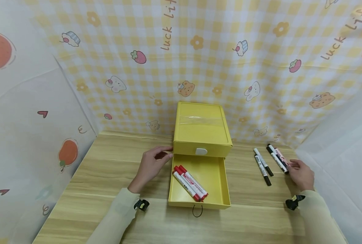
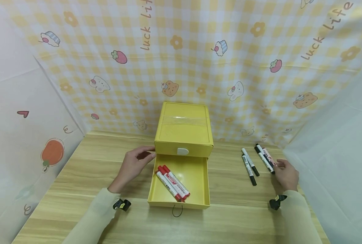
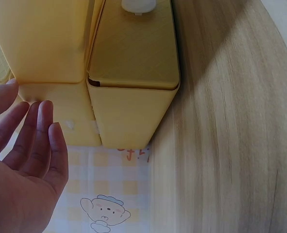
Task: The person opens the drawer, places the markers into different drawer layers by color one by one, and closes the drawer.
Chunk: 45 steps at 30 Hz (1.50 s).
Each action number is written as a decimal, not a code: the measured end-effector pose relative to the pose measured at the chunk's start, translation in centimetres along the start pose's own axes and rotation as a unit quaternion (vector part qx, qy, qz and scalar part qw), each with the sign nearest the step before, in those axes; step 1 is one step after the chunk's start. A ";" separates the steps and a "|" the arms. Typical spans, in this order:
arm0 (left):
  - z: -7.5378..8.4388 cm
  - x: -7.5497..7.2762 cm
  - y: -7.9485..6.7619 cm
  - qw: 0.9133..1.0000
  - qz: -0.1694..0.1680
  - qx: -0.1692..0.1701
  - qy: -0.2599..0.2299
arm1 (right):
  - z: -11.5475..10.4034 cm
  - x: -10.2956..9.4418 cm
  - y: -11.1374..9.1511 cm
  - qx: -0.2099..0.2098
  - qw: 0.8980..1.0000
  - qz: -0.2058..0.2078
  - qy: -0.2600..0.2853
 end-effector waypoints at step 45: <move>0.2 0.0 -0.1 1.000 0.000 0.001 -0.006 | 1.7 0.0 -2.7 0.157 0.977 -0.004 0.144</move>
Point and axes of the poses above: each hand's wrist, its own y-axis towards the middle knuckle, its own x-axis out of the palm, z = x × y, the point moved 10 cm from there along y, towards the middle knuckle, and after that the axes turned 12 degrees about x, right-handed, at the moved point
